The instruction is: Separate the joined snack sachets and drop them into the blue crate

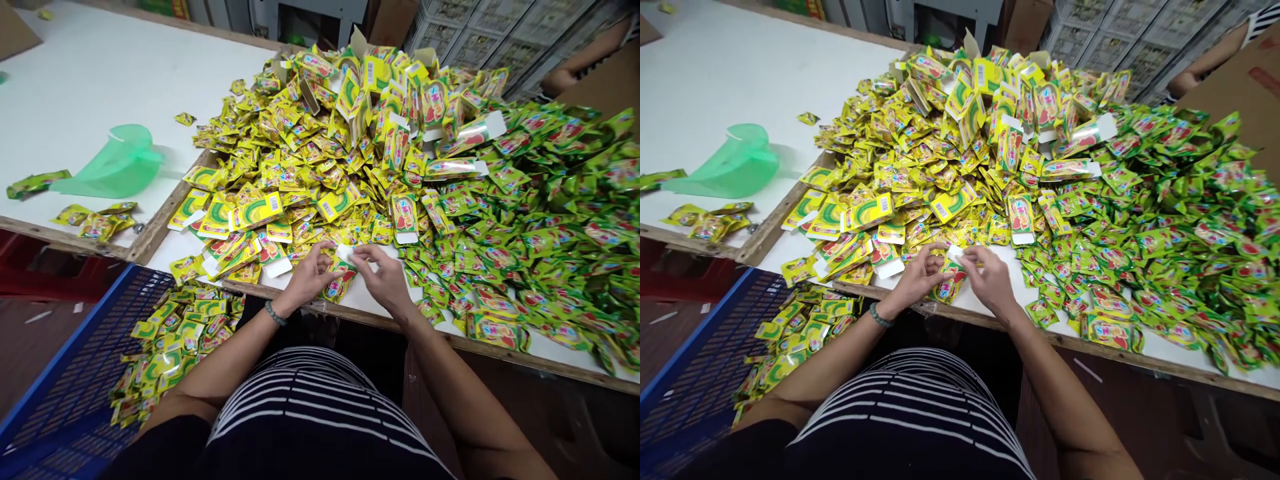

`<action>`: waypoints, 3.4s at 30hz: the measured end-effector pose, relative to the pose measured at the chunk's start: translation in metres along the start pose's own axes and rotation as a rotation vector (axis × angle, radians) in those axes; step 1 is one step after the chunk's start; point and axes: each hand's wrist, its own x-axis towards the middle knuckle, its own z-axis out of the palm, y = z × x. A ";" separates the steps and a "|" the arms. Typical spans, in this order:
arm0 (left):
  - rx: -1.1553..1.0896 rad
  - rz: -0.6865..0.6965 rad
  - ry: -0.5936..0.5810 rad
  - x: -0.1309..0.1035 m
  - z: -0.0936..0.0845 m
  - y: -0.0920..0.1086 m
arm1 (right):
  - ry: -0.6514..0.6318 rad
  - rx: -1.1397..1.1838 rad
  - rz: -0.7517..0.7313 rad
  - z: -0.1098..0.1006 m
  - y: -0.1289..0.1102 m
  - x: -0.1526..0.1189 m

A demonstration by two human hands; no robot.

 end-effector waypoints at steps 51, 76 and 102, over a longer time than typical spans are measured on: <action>0.018 0.054 -0.080 -0.006 0.000 0.000 | -0.255 0.092 -0.187 -0.018 0.003 0.003; 1.310 -0.077 0.226 -0.097 -0.120 0.105 | 0.259 -0.641 0.318 -0.064 0.056 -0.104; 0.362 -0.141 0.139 -0.001 -0.008 0.005 | 0.036 0.438 0.454 0.006 0.026 -0.034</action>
